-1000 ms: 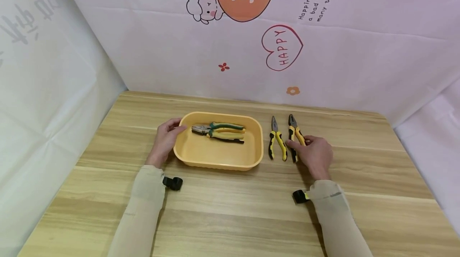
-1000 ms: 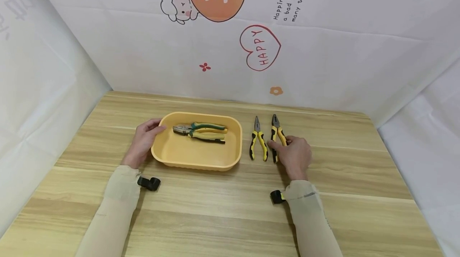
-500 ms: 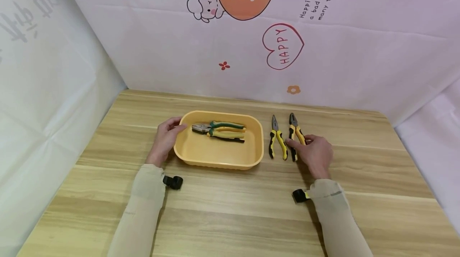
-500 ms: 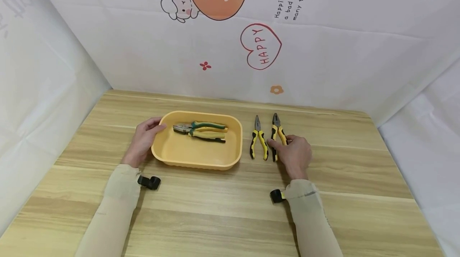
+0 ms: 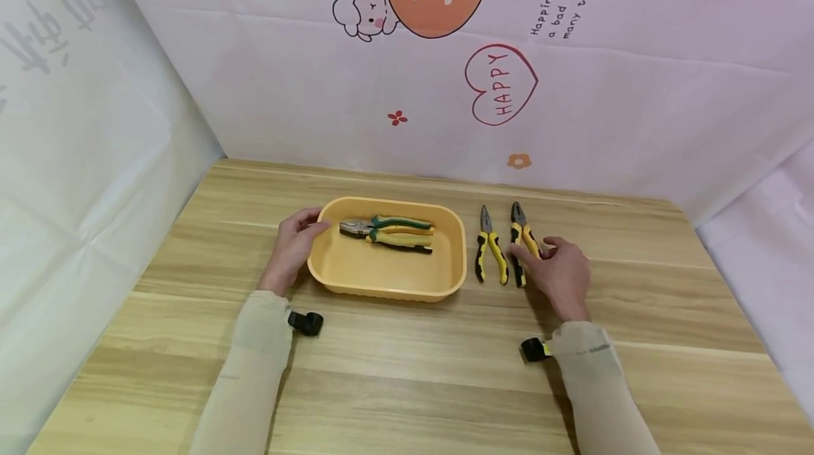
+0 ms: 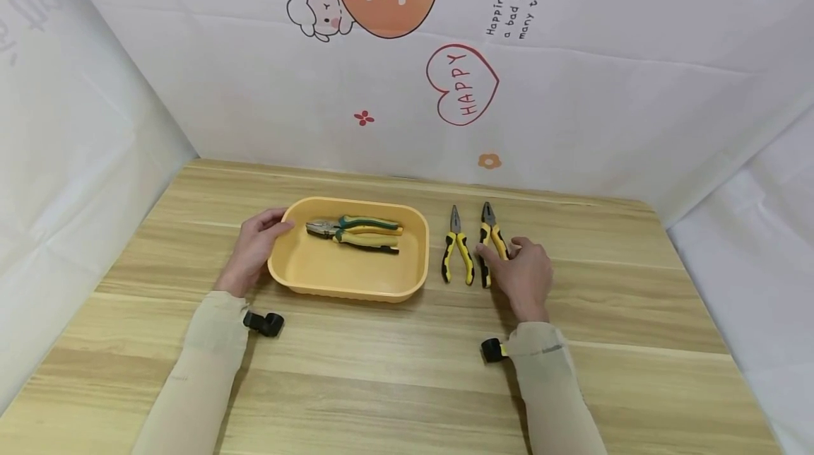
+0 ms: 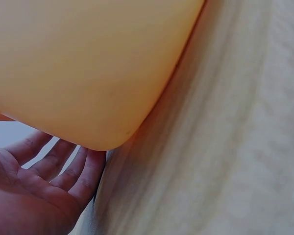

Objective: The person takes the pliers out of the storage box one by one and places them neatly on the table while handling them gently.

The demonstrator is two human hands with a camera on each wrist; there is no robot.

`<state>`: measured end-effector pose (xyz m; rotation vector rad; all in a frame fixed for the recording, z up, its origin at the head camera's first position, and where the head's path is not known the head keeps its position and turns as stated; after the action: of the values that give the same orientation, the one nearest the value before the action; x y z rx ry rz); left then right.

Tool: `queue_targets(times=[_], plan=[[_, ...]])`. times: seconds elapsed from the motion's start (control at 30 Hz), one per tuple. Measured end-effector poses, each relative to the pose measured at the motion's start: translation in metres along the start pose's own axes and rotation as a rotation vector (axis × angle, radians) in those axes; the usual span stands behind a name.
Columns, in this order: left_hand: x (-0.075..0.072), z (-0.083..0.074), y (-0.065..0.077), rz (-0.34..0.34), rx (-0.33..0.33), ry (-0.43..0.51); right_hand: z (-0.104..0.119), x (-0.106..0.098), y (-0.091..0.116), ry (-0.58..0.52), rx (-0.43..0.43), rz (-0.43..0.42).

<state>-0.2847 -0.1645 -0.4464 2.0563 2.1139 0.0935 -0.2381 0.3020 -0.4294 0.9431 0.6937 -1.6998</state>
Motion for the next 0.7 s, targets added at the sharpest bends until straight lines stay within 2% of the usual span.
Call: queue_targets(times=[0.27, 0.47, 0.7], plan=[[0.0, -0.001, 0.0, 0.003, 0.009, 0.0, 0.01, -0.011, 0.002, -0.009, -0.077, -0.029], [0.0, -0.001, 0.001, -0.001, 0.014, -0.002, 0.019, -0.016, 0.005, -0.009, -0.12, -0.01], [0.0, -0.001, 0.001, 0.0, 0.0, 0.015, 0.037, -0.021, 0.013, -0.089, -0.185, 0.017]])
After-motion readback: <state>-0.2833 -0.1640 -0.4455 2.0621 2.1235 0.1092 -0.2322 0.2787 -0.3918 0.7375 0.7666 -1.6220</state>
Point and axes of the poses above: each hand's wrist, its own y-axis away from the middle knuckle, its own x-axis out of the palm, z = x × y, the point moved 9 cm from there along -y, towards the middle knuckle, and after that the axes turned 4 degrees about -x, right-handed, at the moved point
